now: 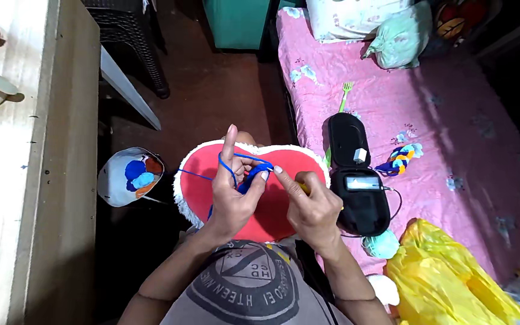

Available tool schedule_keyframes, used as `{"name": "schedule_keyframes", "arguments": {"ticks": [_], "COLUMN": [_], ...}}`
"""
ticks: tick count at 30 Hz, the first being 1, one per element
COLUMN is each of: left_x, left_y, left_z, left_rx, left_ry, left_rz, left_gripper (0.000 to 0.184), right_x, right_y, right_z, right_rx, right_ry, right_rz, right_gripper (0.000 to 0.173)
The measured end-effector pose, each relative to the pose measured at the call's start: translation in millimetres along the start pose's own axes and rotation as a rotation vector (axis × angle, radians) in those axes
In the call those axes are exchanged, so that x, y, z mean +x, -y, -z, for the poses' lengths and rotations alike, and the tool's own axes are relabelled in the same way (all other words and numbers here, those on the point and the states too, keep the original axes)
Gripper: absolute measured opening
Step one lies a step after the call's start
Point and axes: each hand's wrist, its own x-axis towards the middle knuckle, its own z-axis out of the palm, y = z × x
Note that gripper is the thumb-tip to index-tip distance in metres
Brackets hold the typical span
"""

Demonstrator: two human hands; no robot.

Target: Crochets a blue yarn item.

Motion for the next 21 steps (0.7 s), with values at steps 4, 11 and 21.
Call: {"name": "schedule_keyframes", "arguments": {"ticks": [4,11,21], "left_x": [-0.6,-5.2,10.0], "left_y": [3.1,17.0,-4.5], "left_z": [-4.1,-8.0,10.9], "left_rx": [0.061,0.23,-0.168], "left_ry": [-0.036,-0.103,0.081], "left_rz": [-0.053,-0.199,0.288], "left_gripper": [0.089,0.083,0.105], "right_x": [-1.4,-2.8,-0.5], "right_y": [10.3,17.7,-8.3], "right_z": [-4.8,-10.0,-27.2], "right_rx": [-0.062,0.045,0.657], "right_ry": [-0.034,0.013,0.018], "right_rz": [-0.039,-0.152,-0.231], "right_gripper": [0.033,0.034,0.019]}}
